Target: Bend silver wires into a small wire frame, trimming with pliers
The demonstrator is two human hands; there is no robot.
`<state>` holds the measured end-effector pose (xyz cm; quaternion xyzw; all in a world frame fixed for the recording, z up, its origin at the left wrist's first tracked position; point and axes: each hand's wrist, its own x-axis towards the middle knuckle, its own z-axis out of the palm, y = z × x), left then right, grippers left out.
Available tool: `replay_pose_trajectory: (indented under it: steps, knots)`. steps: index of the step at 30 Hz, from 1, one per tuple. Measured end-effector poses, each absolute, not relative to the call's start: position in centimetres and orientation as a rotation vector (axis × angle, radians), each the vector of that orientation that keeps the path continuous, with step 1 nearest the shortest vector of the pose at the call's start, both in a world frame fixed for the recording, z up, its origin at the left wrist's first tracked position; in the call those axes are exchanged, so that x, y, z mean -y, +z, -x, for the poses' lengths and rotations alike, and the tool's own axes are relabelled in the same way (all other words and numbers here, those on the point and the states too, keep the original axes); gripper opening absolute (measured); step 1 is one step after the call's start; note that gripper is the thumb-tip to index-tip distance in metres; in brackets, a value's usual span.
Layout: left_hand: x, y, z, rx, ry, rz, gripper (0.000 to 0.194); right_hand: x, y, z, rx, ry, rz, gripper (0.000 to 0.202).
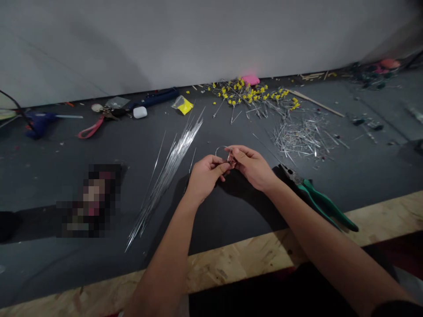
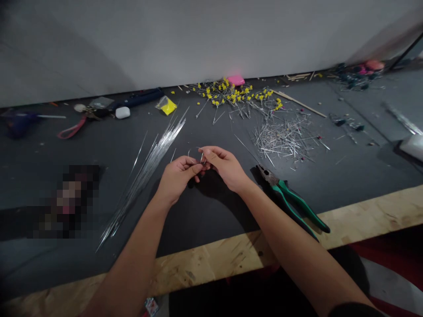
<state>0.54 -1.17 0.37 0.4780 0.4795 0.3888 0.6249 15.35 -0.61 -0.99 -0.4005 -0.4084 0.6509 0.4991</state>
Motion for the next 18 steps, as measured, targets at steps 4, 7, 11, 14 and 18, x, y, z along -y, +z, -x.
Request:
replay_pose_trajectory:
  steps: [4,7,11,14,18]
  knots:
    - [1.09,0.08,-0.65,-1.072,0.951,-1.034,0.020,0.66,-1.03,-15.29,1.022,1.528,1.022,0.026]
    - [1.08,-0.15,-0.65,-1.078,0.992,-1.086,0.038,0.66,-1.10,-15.32,1.039,1.477,1.080,0.025]
    - [1.37,-0.10,-0.73,-1.049,0.996,-1.191,0.065,0.59,-1.14,-15.29,1.047,1.445,1.119,0.023]
    - [1.57,-0.01,-0.83,-1.051,0.983,-1.252,0.066,0.54,-1.09,-15.25,1.078,1.410,1.153,0.022]
    - [1.52,-0.03,-0.91,-1.051,0.939,-1.315,0.057,0.52,-1.03,-15.24,1.119,1.405,1.174,0.023]
